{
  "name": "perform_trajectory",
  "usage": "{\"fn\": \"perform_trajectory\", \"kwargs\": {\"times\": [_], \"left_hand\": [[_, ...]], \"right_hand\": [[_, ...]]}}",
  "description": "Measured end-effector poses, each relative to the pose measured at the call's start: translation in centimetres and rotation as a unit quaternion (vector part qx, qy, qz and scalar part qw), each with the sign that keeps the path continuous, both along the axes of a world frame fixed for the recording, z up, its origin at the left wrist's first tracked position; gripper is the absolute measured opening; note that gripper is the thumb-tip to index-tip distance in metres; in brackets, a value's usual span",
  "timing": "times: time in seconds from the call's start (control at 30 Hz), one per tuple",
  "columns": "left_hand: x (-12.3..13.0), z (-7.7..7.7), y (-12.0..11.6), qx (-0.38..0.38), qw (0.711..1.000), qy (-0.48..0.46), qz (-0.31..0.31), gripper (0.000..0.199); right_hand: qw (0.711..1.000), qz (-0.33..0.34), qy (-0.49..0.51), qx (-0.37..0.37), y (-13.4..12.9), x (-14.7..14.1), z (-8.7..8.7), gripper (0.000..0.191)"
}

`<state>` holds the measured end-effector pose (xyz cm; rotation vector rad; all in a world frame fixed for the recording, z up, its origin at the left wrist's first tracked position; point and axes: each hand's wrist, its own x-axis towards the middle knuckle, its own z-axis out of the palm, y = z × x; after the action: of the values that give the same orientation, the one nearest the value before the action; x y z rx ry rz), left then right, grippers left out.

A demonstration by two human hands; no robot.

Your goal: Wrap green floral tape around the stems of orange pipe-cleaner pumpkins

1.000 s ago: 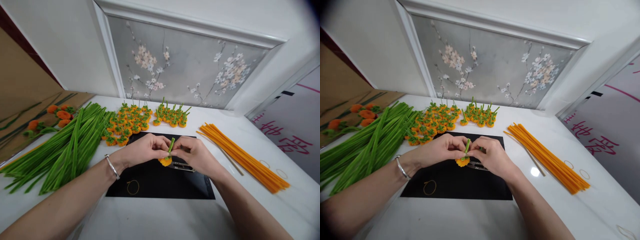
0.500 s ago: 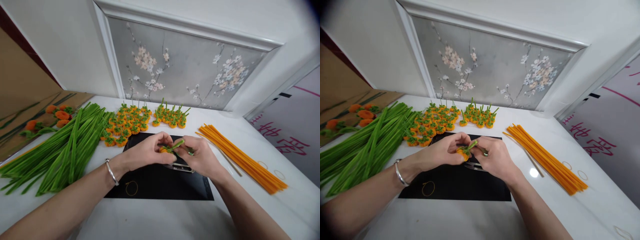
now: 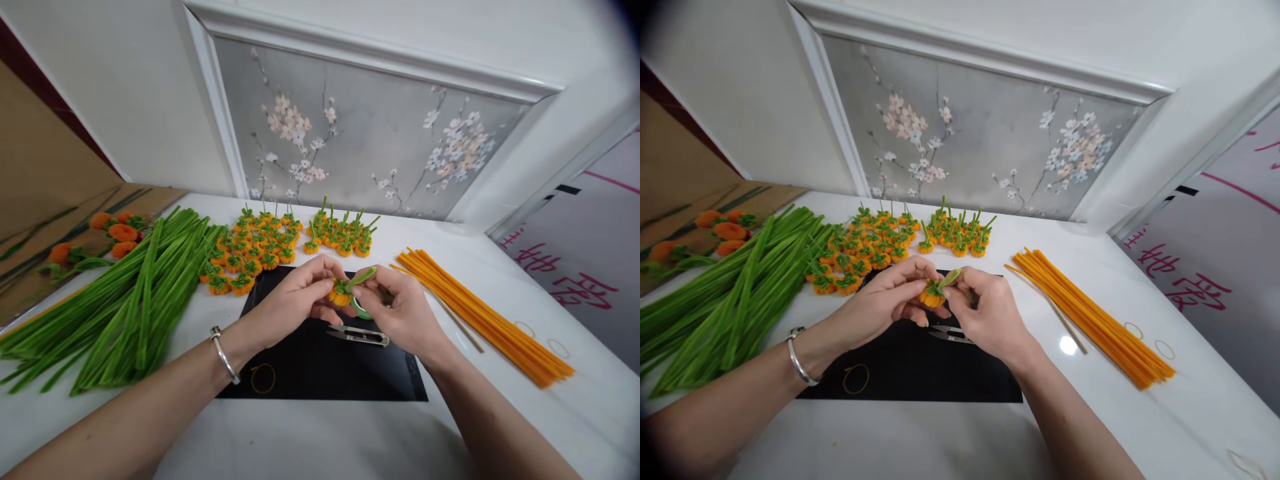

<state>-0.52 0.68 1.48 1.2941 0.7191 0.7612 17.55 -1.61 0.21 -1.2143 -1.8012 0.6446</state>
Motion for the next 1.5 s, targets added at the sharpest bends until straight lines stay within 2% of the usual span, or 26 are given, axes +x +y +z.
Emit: {"fn": "perform_trajectory", "kwargs": {"times": [0.1,0.27,0.37,0.43,0.53,0.6,0.67,0.8,0.9,1.13,1.3,1.5], "left_hand": [[0.0,0.2,-0.1,0.015,1.000,0.021,-0.013,0.013],[0.3,0.1,-0.5,0.161,0.973,0.157,0.049,0.028],[0.3,0.1,-0.4,0.194,0.962,0.182,0.053,0.021],[0.0,0.3,-0.2,0.192,0.963,0.189,0.023,0.014],[-0.5,1.0,0.0,0.151,0.969,0.192,-0.047,0.008],[-0.8,1.3,0.1,0.126,0.971,0.183,-0.093,0.008],[-0.9,1.4,0.1,0.129,0.970,0.173,-0.110,0.009],[-0.5,0.9,0.1,0.161,0.972,0.160,-0.056,0.016],[-0.3,0.5,0.1,0.129,0.982,0.136,-0.023,0.022],[-0.9,0.1,0.8,0.053,0.988,0.131,-0.059,0.020],[-0.8,0.0,1.2,0.139,0.980,0.142,-0.031,0.013],[-1.0,0.7,1.2,0.171,0.965,0.198,-0.027,0.024]], "right_hand": [[1.000,0.004,-0.005,-0.002,0.0,-0.1,0.0,0.012],[1.000,0.007,-0.022,0.010,-0.1,-0.2,-0.1,0.011],[0.999,0.008,-0.044,0.028,-0.1,-0.2,-0.1,0.015],[0.997,0.009,-0.065,0.048,-0.1,-0.1,0.0,0.013],[0.992,0.010,-0.095,0.086,-0.1,0.0,0.1,0.010],[0.989,0.013,-0.104,0.106,0.0,0.1,0.1,0.011],[0.987,0.014,-0.109,0.119,0.0,0.1,0.1,0.011],[0.985,0.010,-0.120,0.122,-0.2,-0.1,0.2,0.012],[0.983,0.009,-0.137,0.119,-0.3,-0.3,0.2,0.013],[0.978,0.019,-0.176,0.109,-0.4,0.0,0.7,0.009],[0.977,0.032,-0.186,0.099,-0.2,0.2,0.8,0.011],[0.982,0.042,-0.160,0.092,-0.2,0.3,1.1,0.011]]}}
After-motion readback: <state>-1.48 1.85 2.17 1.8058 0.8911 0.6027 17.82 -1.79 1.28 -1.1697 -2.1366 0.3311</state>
